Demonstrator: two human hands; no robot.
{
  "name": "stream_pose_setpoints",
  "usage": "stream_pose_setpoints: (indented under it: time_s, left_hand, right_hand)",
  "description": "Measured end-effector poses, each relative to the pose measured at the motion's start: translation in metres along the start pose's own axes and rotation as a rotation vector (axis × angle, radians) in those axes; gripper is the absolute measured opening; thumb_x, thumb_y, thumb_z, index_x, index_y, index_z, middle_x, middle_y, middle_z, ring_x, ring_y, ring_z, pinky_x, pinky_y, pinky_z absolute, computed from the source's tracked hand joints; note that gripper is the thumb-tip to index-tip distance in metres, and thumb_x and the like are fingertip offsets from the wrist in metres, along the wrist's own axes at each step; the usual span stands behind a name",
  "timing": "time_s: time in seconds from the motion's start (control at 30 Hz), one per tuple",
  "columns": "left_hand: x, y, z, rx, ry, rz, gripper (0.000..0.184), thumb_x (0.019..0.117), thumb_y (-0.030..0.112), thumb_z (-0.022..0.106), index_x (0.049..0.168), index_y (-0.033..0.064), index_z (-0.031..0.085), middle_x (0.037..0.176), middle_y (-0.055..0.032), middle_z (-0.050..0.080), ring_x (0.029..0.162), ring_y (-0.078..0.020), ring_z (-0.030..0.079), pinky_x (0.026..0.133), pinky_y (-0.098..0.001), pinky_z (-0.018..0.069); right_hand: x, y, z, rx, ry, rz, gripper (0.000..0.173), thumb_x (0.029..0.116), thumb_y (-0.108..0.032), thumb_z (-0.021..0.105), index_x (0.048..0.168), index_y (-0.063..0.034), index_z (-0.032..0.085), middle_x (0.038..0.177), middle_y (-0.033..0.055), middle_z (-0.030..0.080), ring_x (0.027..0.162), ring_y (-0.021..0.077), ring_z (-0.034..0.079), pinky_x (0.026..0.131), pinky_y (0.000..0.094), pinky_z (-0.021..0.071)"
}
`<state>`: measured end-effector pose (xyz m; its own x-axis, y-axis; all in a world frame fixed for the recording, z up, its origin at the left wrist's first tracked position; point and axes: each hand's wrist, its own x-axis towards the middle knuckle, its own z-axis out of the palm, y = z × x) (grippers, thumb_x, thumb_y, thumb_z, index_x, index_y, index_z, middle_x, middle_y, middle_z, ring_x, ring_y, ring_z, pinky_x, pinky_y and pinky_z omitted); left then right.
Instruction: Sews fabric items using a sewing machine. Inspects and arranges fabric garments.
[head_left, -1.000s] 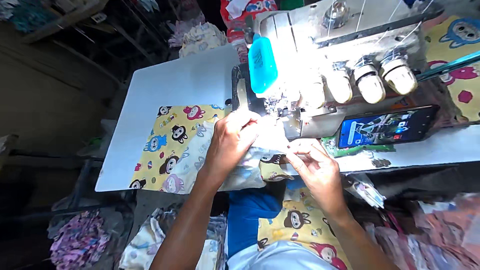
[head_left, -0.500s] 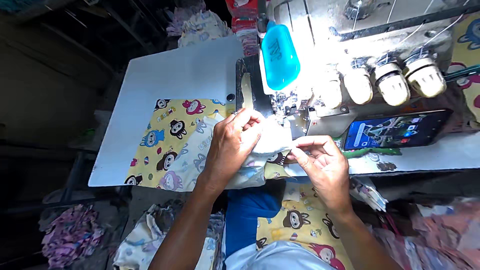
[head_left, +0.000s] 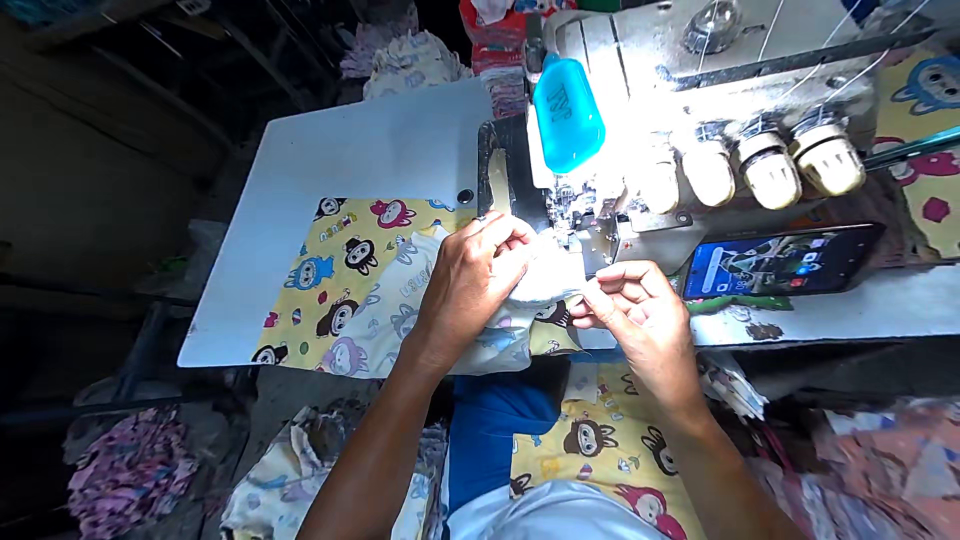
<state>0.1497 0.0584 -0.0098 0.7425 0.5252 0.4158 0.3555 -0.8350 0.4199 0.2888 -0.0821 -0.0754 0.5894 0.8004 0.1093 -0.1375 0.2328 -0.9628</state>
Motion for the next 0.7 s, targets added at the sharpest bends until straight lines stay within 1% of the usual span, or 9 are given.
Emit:
stream_pose_setpoints:
  time_s: [0.13,0.27,0.37,0.47,0.53,0.6,0.67,0.7]
  left_hand:
    - [0.000,-0.001,-0.001,-0.006,-0.029,0.042,0.005,0.0926,0.010,0.068,0.094,0.0065,0.072,0.087,-0.0038,0.063,0.076,-0.0087,0.058,0.067,-0.0213,0.0454]
    - [-0.002,0.000,-0.002,-0.005,-0.024,0.026,0.005,0.0933,0.009,0.068,0.095,0.0065,0.071,0.085,-0.0032,0.062,0.073,-0.0080,0.056,0.065,-0.0206,0.0443]
    - [-0.002,0.003,-0.003,-0.008,-0.034,0.016,0.004,0.0937,0.009,0.069,0.094,0.0067,0.071,0.084,-0.0034,0.061,0.072,-0.0091,0.055,0.064,-0.0222,0.0441]
    - [0.000,0.001,-0.001,-0.023,-0.022,0.010,0.005,0.0939,0.010,0.068,0.093,0.0069,0.071,0.082,-0.0032,0.061,0.070,-0.0095,0.055,0.063,-0.0232,0.0443]
    - [0.005,-0.007,0.004,-0.033,0.017,-0.005,0.007,0.0933,0.013,0.068,0.093,0.0078,0.073,0.083,-0.0023,0.065,0.072,-0.0074,0.058,0.066,-0.0215,0.0461]
    - [0.007,-0.005,0.006,-0.020,0.033,-0.026,0.005,0.0917,0.011,0.070,0.094,0.0084,0.073,0.085,-0.0032,0.066,0.072,-0.0098,0.059,0.065,-0.0250,0.0469]
    - [0.003,0.005,0.004,0.011,0.028,-0.036,0.008,0.0897,0.005,0.071,0.097,0.0072,0.069,0.088,-0.0071,0.064,0.072,-0.0167,0.059,0.063,-0.0327,0.0473]
    - [0.001,0.006,0.005,0.032,0.036,-0.039,0.008,0.0900,0.005,0.071,0.098,0.0074,0.070,0.089,-0.0076,0.064,0.074,-0.0182,0.060,0.064,-0.0341,0.0481]
  right_hand:
    - [-0.002,-0.001,-0.001,0.007,-0.014,0.014,0.028,0.0910,0.004,0.069,0.116,-0.0048,0.060,0.092,0.0061,0.073,0.075,0.0159,0.075,0.071,0.0295,0.0657]
    - [-0.007,-0.001,-0.003,-0.015,-0.007,0.025,0.027,0.0876,0.004,0.070,0.112,-0.0039,0.064,0.090,0.0061,0.073,0.076,0.0151,0.074,0.073,0.0277,0.0647]
    - [-0.009,0.000,-0.004,-0.002,-0.006,0.041,0.028,0.0870,0.005,0.070,0.113,-0.0030,0.066,0.089,0.0066,0.073,0.077,0.0148,0.074,0.073,0.0272,0.0644]
    - [-0.008,-0.002,-0.002,-0.003,-0.007,0.027,0.029,0.0873,0.003,0.070,0.115,-0.0037,0.064,0.088,0.0053,0.072,0.075,0.0137,0.072,0.072,0.0265,0.0636]
    - [-0.009,-0.004,-0.001,-0.011,-0.012,0.007,0.030,0.0876,0.003,0.070,0.116,-0.0046,0.062,0.088,0.0042,0.072,0.074,0.0125,0.072,0.071,0.0255,0.0631]
    - [-0.010,-0.004,0.001,-0.011,-0.012,-0.001,0.030,0.0878,0.003,0.070,0.116,-0.0041,0.061,0.089,0.0043,0.072,0.075,0.0123,0.072,0.072,0.0252,0.0630]
    - [-0.011,-0.002,0.002,-0.012,-0.010,-0.006,0.029,0.0886,0.003,0.069,0.115,-0.0035,0.061,0.089,0.0049,0.072,0.075,0.0124,0.072,0.072,0.0252,0.0629]
    - [-0.012,-0.001,0.002,-0.017,-0.012,-0.013,0.027,0.0891,0.002,0.069,0.115,-0.0030,0.061,0.090,0.0050,0.071,0.075,0.0121,0.072,0.072,0.0249,0.0630]
